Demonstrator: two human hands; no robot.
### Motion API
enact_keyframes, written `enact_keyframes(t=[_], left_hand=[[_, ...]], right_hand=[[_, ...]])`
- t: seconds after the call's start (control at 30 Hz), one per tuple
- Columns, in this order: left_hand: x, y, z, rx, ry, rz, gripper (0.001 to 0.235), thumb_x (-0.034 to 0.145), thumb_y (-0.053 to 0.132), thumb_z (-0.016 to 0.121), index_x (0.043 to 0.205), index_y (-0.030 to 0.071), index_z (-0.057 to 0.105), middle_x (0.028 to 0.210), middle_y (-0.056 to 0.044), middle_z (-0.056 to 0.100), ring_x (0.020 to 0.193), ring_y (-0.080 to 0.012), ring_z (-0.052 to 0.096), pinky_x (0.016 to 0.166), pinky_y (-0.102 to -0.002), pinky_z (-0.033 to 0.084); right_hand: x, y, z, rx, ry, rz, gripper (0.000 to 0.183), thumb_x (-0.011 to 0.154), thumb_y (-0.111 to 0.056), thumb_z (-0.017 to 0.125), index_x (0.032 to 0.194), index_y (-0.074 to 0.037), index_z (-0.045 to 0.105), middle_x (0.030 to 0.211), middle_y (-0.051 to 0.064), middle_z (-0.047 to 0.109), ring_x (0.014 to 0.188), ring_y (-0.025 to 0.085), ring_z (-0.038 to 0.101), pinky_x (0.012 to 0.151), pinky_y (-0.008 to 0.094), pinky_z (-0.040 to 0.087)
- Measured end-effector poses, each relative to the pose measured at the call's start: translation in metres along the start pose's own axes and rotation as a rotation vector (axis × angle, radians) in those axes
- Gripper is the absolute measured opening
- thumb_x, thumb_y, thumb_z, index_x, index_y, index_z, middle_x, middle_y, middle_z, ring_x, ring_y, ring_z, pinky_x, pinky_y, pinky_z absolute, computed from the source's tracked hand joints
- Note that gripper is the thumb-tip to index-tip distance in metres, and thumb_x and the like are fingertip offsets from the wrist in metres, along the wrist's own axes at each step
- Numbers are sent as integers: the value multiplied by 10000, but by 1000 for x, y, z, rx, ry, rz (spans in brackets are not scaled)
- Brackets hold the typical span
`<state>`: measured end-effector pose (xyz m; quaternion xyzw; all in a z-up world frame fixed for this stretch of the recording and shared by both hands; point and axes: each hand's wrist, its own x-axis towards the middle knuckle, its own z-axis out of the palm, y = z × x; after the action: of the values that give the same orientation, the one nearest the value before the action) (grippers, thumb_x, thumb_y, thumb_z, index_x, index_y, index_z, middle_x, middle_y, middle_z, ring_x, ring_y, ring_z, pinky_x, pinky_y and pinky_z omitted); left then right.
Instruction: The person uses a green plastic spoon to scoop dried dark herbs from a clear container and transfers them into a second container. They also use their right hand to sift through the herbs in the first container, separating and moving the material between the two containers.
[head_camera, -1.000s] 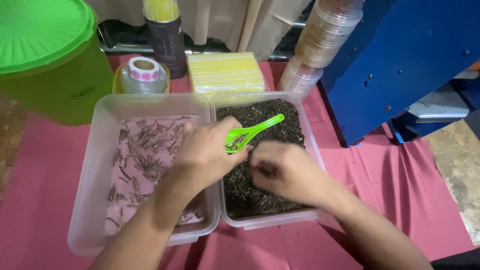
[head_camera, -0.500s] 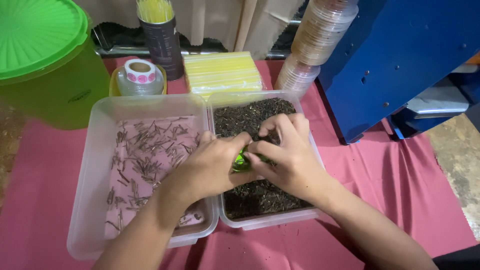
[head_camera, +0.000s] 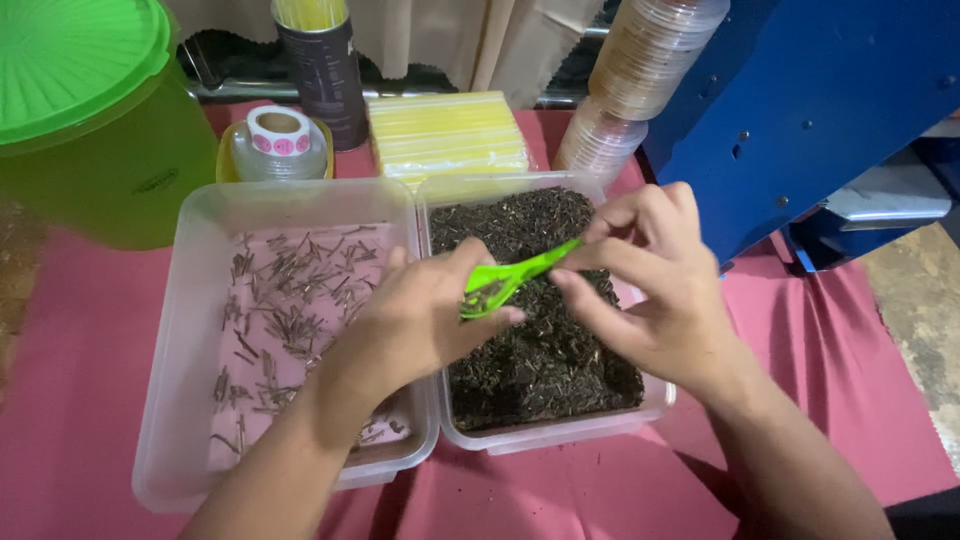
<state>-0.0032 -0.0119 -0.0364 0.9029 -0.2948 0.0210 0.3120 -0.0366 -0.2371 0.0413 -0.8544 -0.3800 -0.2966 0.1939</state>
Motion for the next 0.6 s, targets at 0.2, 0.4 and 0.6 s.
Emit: enact_keyframes(t=[0.2, 0.4, 0.6], left_hand=[[8, 33, -37, -2, -261, -459, 657, 939, 679, 412, 1383, 197, 467, 1042, -90, 751, 1159, -324, 602, 1134, -574, 288], [11, 8, -4, 83, 13, -335, 426, 881, 561, 661, 1117, 219, 568, 973, -49, 789, 923, -385, 705, 1050, -559, 335], [13, 13, -12, 85, -77, -371, 445, 915, 577, 596, 1164, 212, 543, 923, -38, 782, 854, -354, 707, 1066, -514, 322]], right_hand=[[0, -5, -14, 308, -251, 39, 76, 943, -81, 675, 888, -59, 723, 823, 44, 727, 729, 129, 669, 725, 261, 594], [-11, -3, 21, 584, -894, -133, 358, 812, 32, 451, 1089, -3, 675, 1021, 166, 680, 976, 353, 627, 867, 443, 506], [-22, 3, 49, 700, -991, -46, 472, 720, 113, 474, 1112, 26, 721, 1131, 207, 750, 1040, 361, 713, 931, 408, 562]])
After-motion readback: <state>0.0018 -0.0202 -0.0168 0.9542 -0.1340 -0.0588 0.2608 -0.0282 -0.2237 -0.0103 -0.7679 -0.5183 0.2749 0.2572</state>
